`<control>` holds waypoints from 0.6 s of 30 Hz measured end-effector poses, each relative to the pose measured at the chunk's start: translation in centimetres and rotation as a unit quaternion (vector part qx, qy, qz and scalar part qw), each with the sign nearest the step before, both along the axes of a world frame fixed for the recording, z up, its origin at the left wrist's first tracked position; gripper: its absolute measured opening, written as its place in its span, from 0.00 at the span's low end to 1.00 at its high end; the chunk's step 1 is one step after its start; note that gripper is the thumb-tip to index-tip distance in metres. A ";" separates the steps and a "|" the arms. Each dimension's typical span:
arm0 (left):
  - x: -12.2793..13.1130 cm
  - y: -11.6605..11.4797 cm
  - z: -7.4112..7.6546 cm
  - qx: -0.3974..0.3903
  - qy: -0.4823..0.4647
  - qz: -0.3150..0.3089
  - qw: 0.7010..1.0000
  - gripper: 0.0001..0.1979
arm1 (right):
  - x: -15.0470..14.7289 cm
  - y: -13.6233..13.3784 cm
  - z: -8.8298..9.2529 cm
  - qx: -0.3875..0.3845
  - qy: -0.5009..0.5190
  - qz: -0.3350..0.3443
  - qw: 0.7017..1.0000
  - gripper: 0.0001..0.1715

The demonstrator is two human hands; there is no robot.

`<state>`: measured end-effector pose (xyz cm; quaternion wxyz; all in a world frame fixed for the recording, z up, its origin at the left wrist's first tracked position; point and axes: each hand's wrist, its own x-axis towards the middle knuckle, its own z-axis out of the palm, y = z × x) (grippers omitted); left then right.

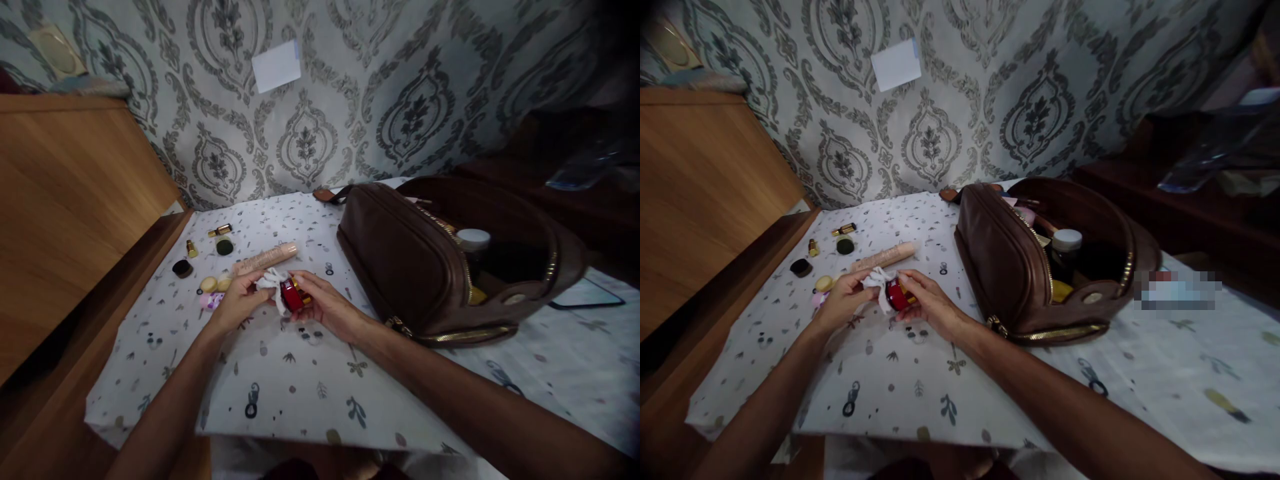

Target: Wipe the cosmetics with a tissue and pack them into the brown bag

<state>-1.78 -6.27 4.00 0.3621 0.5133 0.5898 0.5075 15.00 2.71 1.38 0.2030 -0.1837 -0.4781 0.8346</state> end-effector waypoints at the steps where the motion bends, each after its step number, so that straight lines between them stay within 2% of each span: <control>1: 0.0 0.1 -0.1 0.000 -0.009 0.010 1.000 0.11 | 0.0 0.0 0.0 0.003 -0.002 0.001 1.000 0.17; 8: -0.4 0.7 -0.8 0.055 -0.053 0.139 0.987 0.14 | 0.1 0.0 -0.1 0.011 -0.004 0.009 1.000 0.25; 12: -0.1 0.6 -1.0 0.102 0.035 0.179 0.978 0.10 | 0.1 0.0 -0.3 0.008 -0.002 0.043 0.999 0.24; 14: 0.3 0.4 -1.1 0.118 0.100 0.163 0.974 0.07 | 0.1 -0.1 -0.3 -0.005 0.009 0.062 0.998 0.23; 18: 1.0 -0.1 -0.6 0.088 0.156 0.064 0.982 0.10 | 0.2 -0.2 -0.3 -0.035 0.030 0.076 0.996 0.22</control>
